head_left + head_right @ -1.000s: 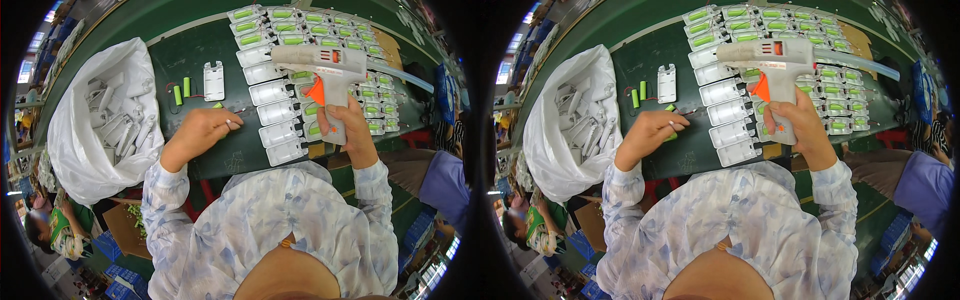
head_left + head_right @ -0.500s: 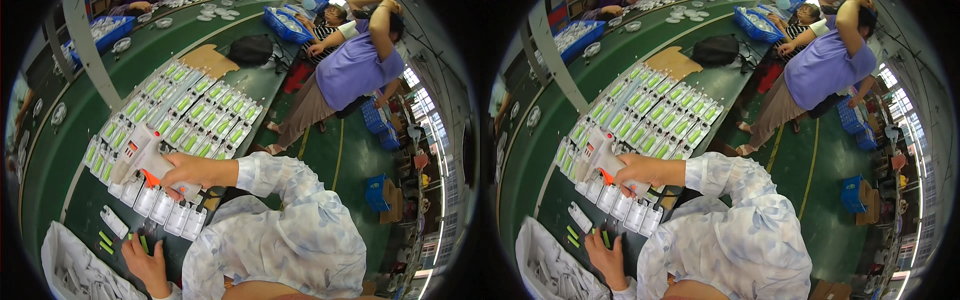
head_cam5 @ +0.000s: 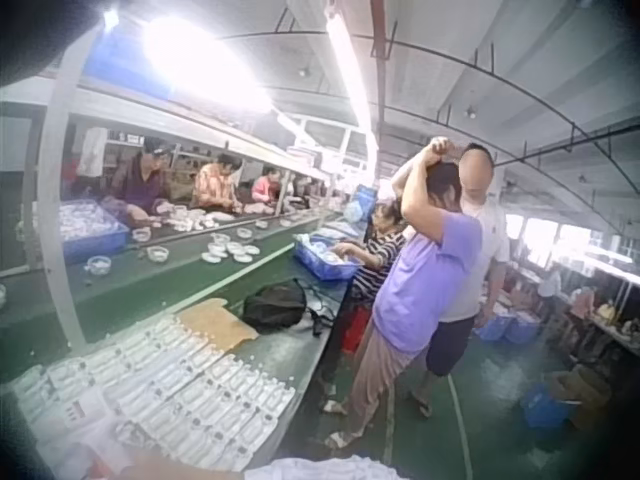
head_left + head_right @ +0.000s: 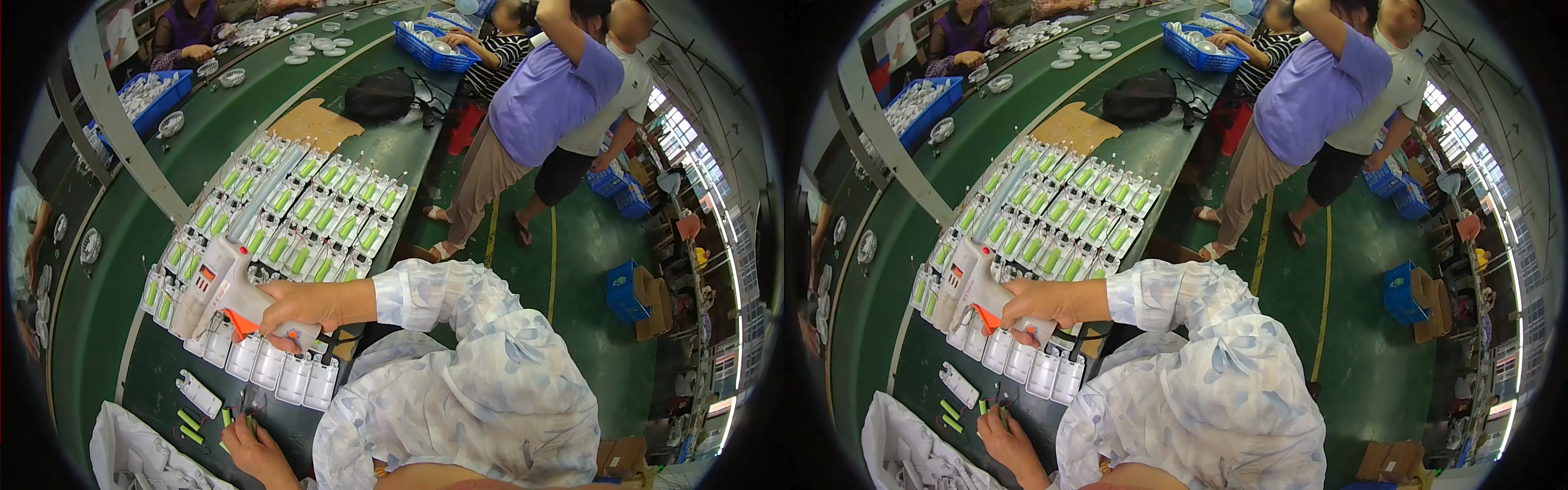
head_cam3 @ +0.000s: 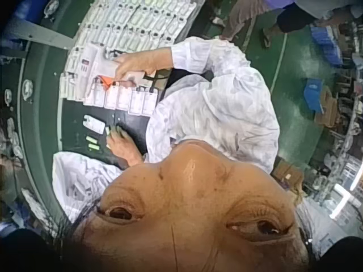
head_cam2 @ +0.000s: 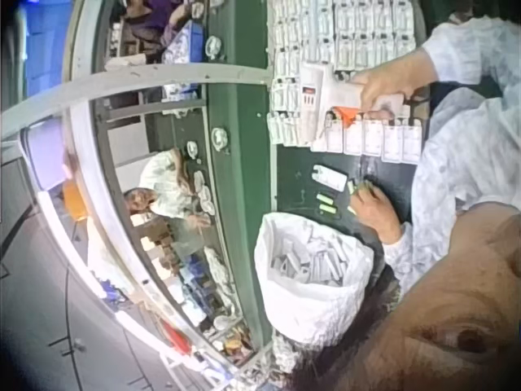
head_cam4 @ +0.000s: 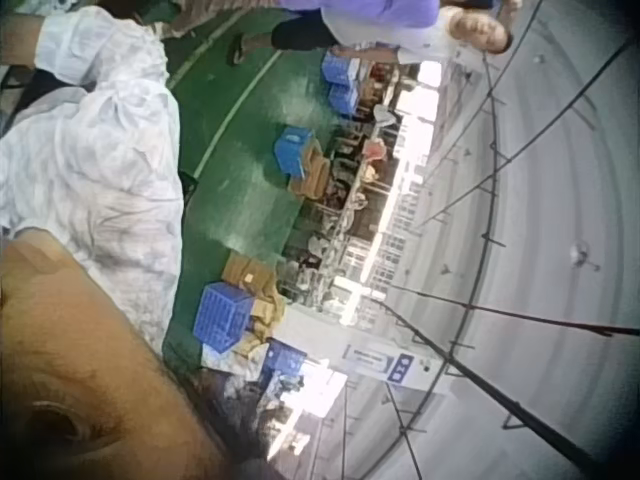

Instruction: The person assembles electronic components by gluing batteries into plastic casings with a glue gun.

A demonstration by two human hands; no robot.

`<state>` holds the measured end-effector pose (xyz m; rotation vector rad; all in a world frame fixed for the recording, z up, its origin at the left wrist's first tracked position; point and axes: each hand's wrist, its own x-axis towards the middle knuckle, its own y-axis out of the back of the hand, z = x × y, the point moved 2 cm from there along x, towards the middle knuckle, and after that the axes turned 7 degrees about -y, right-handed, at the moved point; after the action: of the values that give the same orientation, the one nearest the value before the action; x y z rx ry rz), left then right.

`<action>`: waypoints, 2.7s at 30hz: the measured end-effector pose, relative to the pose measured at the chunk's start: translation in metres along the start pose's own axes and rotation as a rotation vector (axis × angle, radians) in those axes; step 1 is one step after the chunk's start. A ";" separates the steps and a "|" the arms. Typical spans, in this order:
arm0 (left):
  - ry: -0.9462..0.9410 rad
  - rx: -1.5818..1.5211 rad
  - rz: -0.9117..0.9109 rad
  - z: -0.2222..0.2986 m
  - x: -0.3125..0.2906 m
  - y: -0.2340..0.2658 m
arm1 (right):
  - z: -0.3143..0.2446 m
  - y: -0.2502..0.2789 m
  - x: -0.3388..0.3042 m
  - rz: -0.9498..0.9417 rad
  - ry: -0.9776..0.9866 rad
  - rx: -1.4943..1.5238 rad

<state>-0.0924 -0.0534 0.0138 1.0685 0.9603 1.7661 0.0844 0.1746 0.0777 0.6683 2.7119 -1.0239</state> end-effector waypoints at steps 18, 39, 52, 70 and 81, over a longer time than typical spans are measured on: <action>-0.120 -0.285 0.094 -0.009 0.024 0.003 | -0.015 0.006 0.000 0.214 -0.083 -0.407; -0.133 -0.234 -0.057 -0.010 0.016 0.006 | -0.007 -0.005 0.036 0.162 -0.279 -0.589; -0.147 -0.221 0.132 -0.042 0.097 0.046 | -0.007 0.000 0.032 0.186 -0.227 -0.516; -0.492 -0.110 0.025 -0.058 0.202 -0.046 | 0.000 0.007 0.016 0.160 -0.153 -0.367; -0.330 -0.048 0.188 -0.038 0.178 0.039 | -0.005 0.016 0.018 0.150 -0.188 -0.400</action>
<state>-0.1887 0.0889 0.0849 1.4036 0.6291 1.6795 0.0756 0.1950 0.0661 0.6498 2.5438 -0.4624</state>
